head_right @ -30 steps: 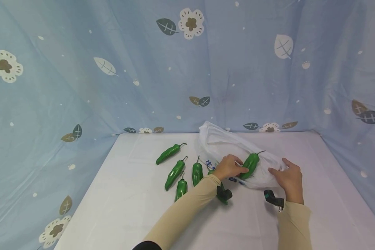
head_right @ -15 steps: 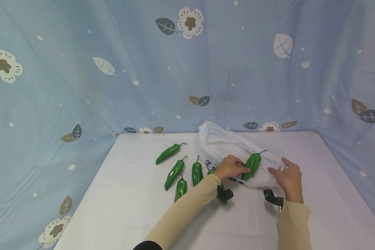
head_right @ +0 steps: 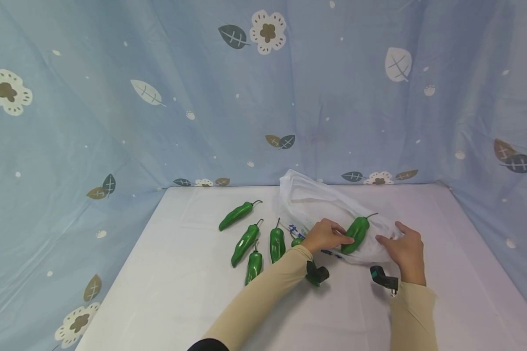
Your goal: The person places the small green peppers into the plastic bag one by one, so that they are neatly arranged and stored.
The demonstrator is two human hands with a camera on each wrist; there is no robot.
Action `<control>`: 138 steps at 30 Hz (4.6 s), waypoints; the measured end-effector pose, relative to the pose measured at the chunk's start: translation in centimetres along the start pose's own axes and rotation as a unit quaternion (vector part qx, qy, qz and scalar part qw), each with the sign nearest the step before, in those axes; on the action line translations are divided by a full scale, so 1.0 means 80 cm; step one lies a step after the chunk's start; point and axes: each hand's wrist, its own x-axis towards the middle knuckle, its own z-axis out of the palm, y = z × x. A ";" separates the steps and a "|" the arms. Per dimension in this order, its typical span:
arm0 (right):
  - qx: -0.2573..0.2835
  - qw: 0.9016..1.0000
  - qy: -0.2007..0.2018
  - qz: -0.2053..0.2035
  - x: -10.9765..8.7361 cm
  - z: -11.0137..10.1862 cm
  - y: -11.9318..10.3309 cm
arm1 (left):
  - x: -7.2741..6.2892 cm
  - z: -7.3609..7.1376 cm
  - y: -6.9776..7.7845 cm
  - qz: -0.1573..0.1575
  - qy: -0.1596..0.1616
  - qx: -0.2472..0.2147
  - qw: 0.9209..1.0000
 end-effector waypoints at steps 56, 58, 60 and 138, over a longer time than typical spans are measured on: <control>0.002 0.999 -0.042 -0.010 -0.002 -0.005 0.000 | -0.043 -0.089 -0.009 0.142 0.058 -0.046 0.987; 0.003 0.999 -0.043 -0.012 -0.003 -0.005 -0.001 | -0.052 -0.101 -0.010 0.154 0.065 -0.049 0.985; 0.004 0.999 -0.045 -0.015 -0.004 -0.005 0.000 | -0.062 -0.112 -0.012 0.165 0.073 -0.053 0.982; -0.013 0.999 -0.049 -0.011 0.000 -0.003 -0.004 | -0.120 -0.258 -0.223 -0.020 0.347 -0.284 0.893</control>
